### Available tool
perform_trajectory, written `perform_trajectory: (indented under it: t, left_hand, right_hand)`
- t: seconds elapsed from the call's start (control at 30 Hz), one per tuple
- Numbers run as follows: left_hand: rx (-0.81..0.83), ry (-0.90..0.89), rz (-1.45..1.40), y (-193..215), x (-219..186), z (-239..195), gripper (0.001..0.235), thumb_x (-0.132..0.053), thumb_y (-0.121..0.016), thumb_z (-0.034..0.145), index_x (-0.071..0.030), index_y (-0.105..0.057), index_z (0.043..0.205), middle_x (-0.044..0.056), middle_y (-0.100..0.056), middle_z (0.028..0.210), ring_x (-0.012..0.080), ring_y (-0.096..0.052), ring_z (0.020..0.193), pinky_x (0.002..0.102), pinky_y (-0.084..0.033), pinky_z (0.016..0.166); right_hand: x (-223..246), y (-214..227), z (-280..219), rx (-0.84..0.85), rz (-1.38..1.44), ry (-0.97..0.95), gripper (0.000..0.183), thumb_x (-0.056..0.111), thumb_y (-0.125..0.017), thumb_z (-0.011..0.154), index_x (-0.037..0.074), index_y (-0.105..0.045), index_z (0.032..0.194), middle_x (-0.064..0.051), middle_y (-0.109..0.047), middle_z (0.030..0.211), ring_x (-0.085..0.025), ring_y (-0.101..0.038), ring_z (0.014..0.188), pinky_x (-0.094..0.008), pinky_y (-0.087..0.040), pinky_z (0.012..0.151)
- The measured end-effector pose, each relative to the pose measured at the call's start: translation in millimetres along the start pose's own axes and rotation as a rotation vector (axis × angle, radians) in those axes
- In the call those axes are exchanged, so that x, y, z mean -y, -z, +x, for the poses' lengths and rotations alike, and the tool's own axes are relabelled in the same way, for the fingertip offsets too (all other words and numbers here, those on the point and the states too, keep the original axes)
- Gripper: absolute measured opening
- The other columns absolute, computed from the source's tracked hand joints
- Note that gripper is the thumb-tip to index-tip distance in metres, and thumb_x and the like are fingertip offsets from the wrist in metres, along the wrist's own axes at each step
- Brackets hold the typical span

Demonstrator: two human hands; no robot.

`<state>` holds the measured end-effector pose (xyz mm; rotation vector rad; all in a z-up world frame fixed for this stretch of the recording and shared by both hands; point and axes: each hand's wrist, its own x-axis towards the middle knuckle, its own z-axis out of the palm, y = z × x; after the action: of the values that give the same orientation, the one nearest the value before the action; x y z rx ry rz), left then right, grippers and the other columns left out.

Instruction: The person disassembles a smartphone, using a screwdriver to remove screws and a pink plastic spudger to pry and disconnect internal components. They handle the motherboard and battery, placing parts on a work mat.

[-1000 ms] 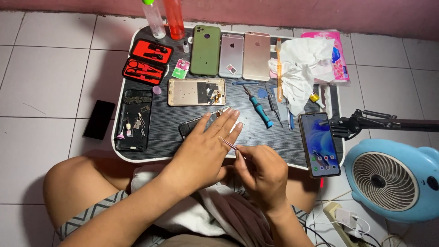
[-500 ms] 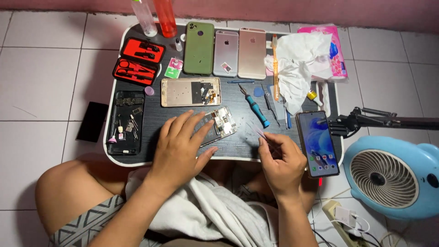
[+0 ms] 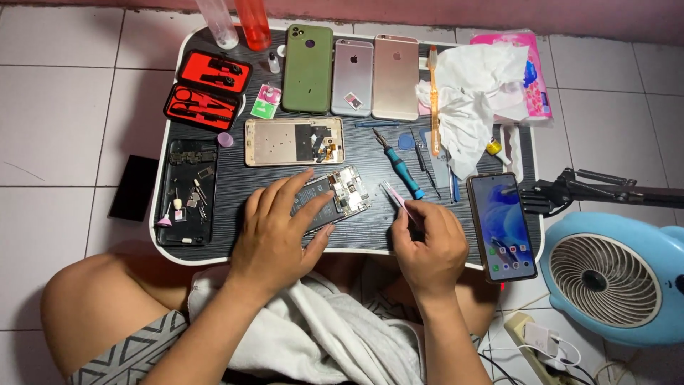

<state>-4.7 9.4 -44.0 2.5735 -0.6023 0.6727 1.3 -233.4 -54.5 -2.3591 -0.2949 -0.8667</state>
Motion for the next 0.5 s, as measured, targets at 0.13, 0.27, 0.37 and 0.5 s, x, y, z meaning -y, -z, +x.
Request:
perform_trajectory:
  t: [0.13, 0.27, 0.37, 0.5]
  left_hand:
    - [-0.040, -0.024, 0.039, 1.0, -3.6, 0.3, 0.034, -0.034, -0.061, 0.095, -0.022, -0.066, 0.126, 0.015, -0.057, 0.138, 0.0369, -0.055, 0.128, 0.052, -0.041, 0.100]
    - [-0.051, -0.103, 0.053, 1.3, -3.0, 0.0, 0.023, -0.026, -0.058, 0.095, -0.023, -0.067, 0.116, 0.014, -0.056, 0.142, 0.0374, -0.053, 0.132, 0.052, -0.042, 0.102]
    - [-0.029, -0.155, 0.067, -1.4, -3.1, -4.3, 0.023, -0.023, -0.056, 0.095, -0.026, -0.066, 0.116, 0.012, -0.054, 0.146, 0.0363, -0.052, 0.135, 0.052, -0.040, 0.105]
    - [-0.002, -0.169, 0.082, -3.3, -3.9, -7.5, 0.027, -0.024, -0.051, 0.098, -0.029, -0.065, 0.121, 0.010, -0.051, 0.149, 0.0348, -0.049, 0.139, 0.052, -0.038, 0.108]
  right_hand:
    - [-0.3, -3.3, -2.1, -0.004, -0.047, 0.034, 0.005, 0.010, -0.077, 0.090, 0.010, -0.073, 0.093, -0.005, -0.070, 0.077, -0.029, -0.068, 0.067, -0.036, -0.055, 0.065]
    - [-4.7, -8.0, -6.0, -0.001, -0.069, 0.025, 0.006, 0.013, -0.077, 0.091, 0.010, -0.072, 0.092, -0.006, -0.068, 0.075, -0.029, -0.067, 0.066, -0.036, -0.055, 0.063]
    - [-5.4, -8.7, -9.9, 0.002, -0.093, -0.006, 0.008, 0.015, -0.075, 0.091, 0.010, -0.070, 0.095, -0.006, -0.066, 0.071, -0.031, -0.066, 0.064, -0.038, -0.054, 0.062]
    - [0.1, -7.5, -8.5, 0.010, -0.136, -0.037, 0.014, 0.019, -0.072, 0.092, 0.011, -0.069, 0.104, -0.006, -0.061, 0.064, -0.031, -0.065, 0.060, -0.038, -0.054, 0.061]
